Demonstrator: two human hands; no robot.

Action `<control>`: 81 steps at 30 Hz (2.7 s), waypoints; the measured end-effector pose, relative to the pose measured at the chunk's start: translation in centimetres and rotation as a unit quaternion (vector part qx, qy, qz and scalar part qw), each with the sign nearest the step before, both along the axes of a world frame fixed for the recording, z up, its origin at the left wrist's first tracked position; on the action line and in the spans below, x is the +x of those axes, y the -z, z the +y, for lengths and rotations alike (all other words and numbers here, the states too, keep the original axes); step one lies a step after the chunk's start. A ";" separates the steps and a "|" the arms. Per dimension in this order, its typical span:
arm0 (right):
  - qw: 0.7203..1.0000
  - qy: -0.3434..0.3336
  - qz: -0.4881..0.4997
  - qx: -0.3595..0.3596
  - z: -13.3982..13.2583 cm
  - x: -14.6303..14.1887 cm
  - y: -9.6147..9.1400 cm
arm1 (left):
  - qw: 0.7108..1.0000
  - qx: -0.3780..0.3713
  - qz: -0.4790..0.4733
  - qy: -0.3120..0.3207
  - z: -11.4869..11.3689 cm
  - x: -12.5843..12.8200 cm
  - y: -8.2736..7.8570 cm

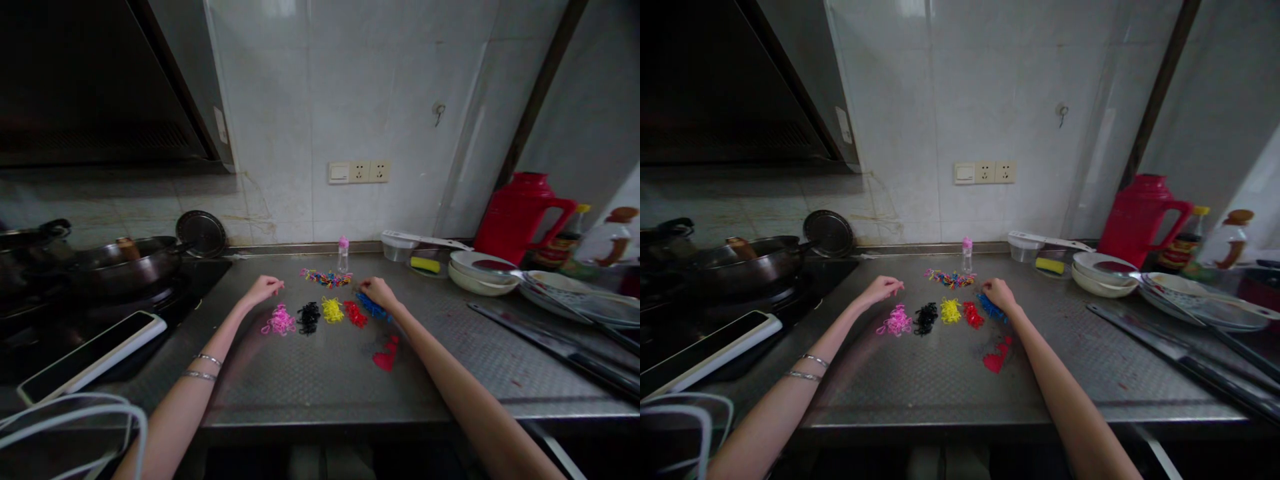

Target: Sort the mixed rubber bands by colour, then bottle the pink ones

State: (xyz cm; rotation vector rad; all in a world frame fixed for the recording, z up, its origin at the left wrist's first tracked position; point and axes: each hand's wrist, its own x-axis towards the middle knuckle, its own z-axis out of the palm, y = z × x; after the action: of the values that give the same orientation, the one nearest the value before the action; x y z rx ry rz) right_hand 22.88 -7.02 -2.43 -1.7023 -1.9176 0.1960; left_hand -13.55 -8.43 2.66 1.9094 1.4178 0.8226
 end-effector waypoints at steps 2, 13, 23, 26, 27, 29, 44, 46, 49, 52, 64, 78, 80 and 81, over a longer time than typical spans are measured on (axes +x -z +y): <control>1.000 0.002 -0.017 -0.007 0.2 -0.7 -0.3 | 1.000 0.008 0.002 -0.004 0.0 0.0 0.0; 0.989 0.001 -0.141 -0.038 2.4 -3.0 -2.0 | 1.000 0.020 0.022 0.007 0.3 -0.4 0.2; 0.987 0.010 -0.161 -0.026 2.9 -4.0 -1.8 | 0.998 0.038 0.043 0.018 0.3 -0.3 0.3; 0.985 0.034 -0.165 -0.024 2.7 -4.3 -1.8 | 0.998 0.038 0.044 0.013 0.4 -0.4 0.4; 0.985 0.039 -0.167 -0.025 2.6 -4.3 -1.8 | 0.998 0.038 0.045 0.012 0.4 -0.5 0.4; 0.985 0.045 -0.166 -0.026 2.6 -4.4 -1.8 | 0.998 0.040 0.046 0.009 0.6 -0.6 0.5; 0.997 -0.012 -0.071 0.007 1.7 -3.8 -3.0 | 0.998 0.050 0.048 0.009 0.8 -1.0 0.6; 0.996 -0.063 -0.068 0.012 1.1 -4.0 -3.0 | 0.997 0.049 0.050 0.007 0.8 -0.9 0.6; 0.986 -0.150 -0.071 0.028 0.0 -4.7 -2.8 | 0.997 0.049 0.053 0.002 0.9 -0.9 0.8; 0.968 -0.237 -0.062 0.045 -1.0 -5.5 -2.5 | 0.997 0.051 0.054 0.001 1.0 -1.0 1.1; 0.988 -0.119 0.055 0.083 -0.1 -1.0 -1.4 | 0.997 0.055 0.047 -0.004 1.3 -1.0 1.6; 0.985 0.036 0.164 0.050 2.2 3.5 2.5 | 0.999 0.051 0.000 0.017 1.6 2.5 2.8; 0.985 0.035 0.161 0.046 2.2 3.5 2.5 | 0.998 0.062 0.010 0.019 2.2 3.4 2.7; 0.985 0.035 0.161 0.044 2.2 3.5 2.5 | 0.997 0.067 0.016 0.019 2.5 3.8 2.6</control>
State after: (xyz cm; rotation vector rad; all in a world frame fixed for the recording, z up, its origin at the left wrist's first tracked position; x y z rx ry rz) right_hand 26.37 -4.81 -4.97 -1.5693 -1.6038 0.3324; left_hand -9.73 -5.92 0.07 2.0512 1.3719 0.8923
